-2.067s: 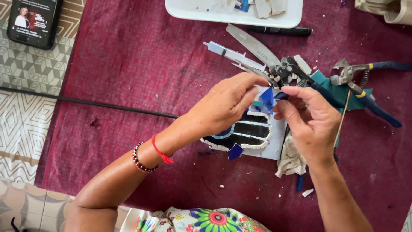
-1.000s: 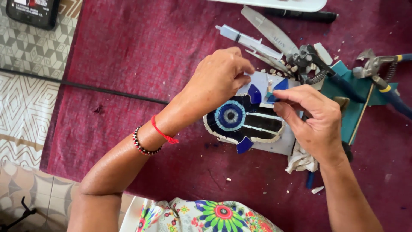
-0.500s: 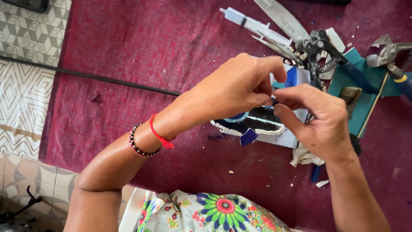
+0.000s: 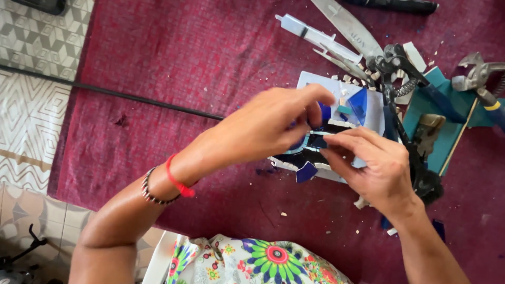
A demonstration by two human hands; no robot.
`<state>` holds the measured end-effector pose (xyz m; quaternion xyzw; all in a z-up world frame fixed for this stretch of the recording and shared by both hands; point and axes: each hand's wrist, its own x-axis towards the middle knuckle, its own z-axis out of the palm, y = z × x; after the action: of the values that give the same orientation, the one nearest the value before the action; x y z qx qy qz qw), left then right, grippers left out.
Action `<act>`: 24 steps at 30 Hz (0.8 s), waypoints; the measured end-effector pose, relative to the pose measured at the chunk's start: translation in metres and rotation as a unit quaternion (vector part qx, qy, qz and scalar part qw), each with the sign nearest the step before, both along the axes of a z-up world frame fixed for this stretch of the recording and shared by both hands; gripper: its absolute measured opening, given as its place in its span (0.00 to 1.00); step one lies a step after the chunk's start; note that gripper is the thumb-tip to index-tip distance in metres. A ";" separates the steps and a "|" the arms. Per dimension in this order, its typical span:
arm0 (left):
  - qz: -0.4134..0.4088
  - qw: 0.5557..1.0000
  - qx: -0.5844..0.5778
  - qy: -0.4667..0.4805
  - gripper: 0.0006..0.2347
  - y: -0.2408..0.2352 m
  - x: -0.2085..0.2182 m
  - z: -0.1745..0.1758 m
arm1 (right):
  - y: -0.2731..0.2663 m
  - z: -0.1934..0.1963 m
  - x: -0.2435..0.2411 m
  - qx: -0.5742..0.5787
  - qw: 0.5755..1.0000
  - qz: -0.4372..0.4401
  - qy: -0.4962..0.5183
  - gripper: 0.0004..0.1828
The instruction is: Cutting and placing small mosaic tiles onto a Hamsa-shaped base to create an art piece.
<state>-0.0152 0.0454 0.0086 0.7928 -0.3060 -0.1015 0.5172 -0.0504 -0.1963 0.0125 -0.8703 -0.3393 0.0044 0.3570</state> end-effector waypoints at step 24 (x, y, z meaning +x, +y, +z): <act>0.190 0.947 0.041 -0.255 0.12 0.033 -0.026 -0.043 | 0.009 -0.011 -0.021 -0.037 0.998 -0.045 0.035 0.06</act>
<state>-0.0410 0.0782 -0.0344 0.8563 -0.2667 0.1921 0.3985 -0.0715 -0.1874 0.0018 -0.8964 -0.2870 0.0317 0.3364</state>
